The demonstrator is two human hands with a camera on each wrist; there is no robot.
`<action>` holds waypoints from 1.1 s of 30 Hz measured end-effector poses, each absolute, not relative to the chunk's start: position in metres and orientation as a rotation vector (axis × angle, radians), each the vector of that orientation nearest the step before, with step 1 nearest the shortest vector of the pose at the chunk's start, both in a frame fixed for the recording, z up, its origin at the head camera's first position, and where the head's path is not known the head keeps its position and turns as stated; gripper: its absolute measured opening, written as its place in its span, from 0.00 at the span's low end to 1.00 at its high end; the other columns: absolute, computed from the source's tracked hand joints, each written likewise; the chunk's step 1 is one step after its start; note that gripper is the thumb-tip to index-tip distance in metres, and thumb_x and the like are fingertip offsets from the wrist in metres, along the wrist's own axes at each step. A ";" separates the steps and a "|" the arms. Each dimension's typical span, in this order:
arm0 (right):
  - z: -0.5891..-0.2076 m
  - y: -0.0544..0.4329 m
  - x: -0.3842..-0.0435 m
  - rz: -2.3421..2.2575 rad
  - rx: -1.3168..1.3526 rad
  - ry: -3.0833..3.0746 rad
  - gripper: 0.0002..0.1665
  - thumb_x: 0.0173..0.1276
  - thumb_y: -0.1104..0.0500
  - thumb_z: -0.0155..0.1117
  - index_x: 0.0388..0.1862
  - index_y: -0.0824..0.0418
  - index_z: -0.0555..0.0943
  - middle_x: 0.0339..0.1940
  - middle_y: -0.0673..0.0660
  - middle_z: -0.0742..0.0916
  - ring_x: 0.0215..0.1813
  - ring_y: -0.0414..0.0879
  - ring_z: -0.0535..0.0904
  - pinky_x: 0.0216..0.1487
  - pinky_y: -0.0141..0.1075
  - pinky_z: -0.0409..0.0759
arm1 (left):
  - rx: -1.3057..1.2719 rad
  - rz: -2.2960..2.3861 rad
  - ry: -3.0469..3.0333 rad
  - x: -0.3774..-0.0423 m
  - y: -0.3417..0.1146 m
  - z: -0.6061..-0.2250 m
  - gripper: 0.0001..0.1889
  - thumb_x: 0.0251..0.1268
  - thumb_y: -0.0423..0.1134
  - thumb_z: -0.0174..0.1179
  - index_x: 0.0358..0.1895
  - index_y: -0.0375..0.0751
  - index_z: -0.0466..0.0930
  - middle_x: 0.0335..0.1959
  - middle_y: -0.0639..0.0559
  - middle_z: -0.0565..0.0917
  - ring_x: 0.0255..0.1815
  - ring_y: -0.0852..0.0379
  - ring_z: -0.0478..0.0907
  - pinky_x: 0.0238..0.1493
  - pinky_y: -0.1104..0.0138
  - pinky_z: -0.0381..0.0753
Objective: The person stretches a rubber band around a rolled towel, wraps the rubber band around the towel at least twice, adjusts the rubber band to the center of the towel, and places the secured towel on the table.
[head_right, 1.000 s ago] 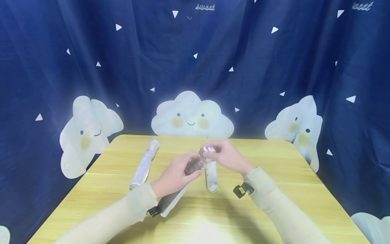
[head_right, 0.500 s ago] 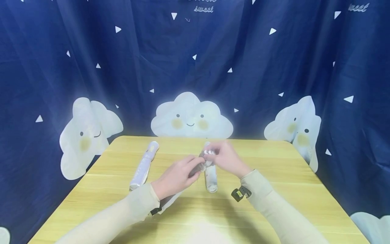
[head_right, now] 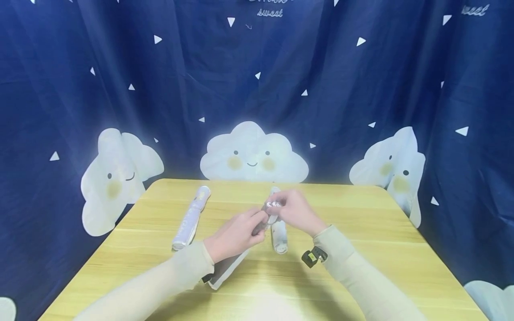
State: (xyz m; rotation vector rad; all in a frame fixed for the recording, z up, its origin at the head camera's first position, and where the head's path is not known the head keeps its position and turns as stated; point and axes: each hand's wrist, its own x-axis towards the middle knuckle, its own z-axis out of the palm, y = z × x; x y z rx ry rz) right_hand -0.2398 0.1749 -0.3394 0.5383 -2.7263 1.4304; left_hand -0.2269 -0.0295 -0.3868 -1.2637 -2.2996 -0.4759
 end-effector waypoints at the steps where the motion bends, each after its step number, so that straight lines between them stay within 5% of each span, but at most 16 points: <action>1: -0.340 0.175 -0.240 1.440 0.528 -2.731 0.06 0.64 0.61 0.70 0.39 0.55 0.89 0.31 0.52 0.89 0.30 0.43 0.81 0.33 0.38 0.84 | -1.269 -0.479 -2.291 -0.227 -0.030 -0.388 0.09 0.58 0.32 0.60 0.37 0.46 0.70 0.33 0.57 0.70 0.24 0.65 0.66 0.23 0.78 0.63; 7: -0.342 0.177 -0.244 1.538 0.492 -2.740 0.08 0.64 0.61 0.69 0.41 0.60 0.89 0.32 0.53 0.90 0.28 0.44 0.82 0.31 0.38 0.83 | -1.316 -0.561 -2.304 -0.232 -0.033 -0.393 0.09 0.59 0.33 0.59 0.38 0.47 0.69 0.33 0.58 0.70 0.26 0.66 0.67 0.25 0.79 0.64; 14: -0.342 0.186 -0.250 1.630 0.593 -2.780 0.11 0.68 0.61 0.65 0.47 0.63 0.86 0.33 0.54 0.88 0.27 0.45 0.80 0.30 0.36 0.82 | -1.321 -0.950 -2.405 -0.238 -0.041 -0.394 0.19 0.66 0.36 0.59 0.60 0.51 0.73 0.47 0.59 0.81 0.38 0.65 0.75 0.38 0.75 0.77; 21: -0.343 0.198 -0.245 1.579 0.978 -2.699 0.24 0.73 0.58 0.64 0.66 0.59 0.79 0.64 0.57 0.83 0.56 0.48 0.83 0.54 0.35 0.82 | -1.261 -1.396 -2.465 -0.241 -0.047 -0.395 0.19 0.67 0.38 0.60 0.58 0.61 0.75 0.51 0.57 0.84 0.37 0.64 0.78 0.39 0.70 0.80; 26: -0.343 0.204 -0.243 1.657 1.098 -2.629 0.22 0.70 0.62 0.66 0.62 0.60 0.81 0.59 0.57 0.85 0.50 0.49 0.85 0.52 0.37 0.84 | -1.194 -1.634 -2.473 -0.241 -0.048 -0.392 0.18 0.71 0.37 0.59 0.59 0.61 0.75 0.58 0.54 0.83 0.46 0.62 0.81 0.47 0.67 0.81; 33: -0.343 0.202 -0.242 1.696 1.004 -2.590 0.17 0.68 0.60 0.69 0.56 0.58 0.84 0.53 0.58 0.87 0.46 0.47 0.86 0.48 0.39 0.86 | -1.228 -1.530 -2.450 -0.235 -0.044 -0.387 0.17 0.72 0.38 0.57 0.59 0.59 0.73 0.53 0.54 0.85 0.39 0.62 0.81 0.42 0.67 0.81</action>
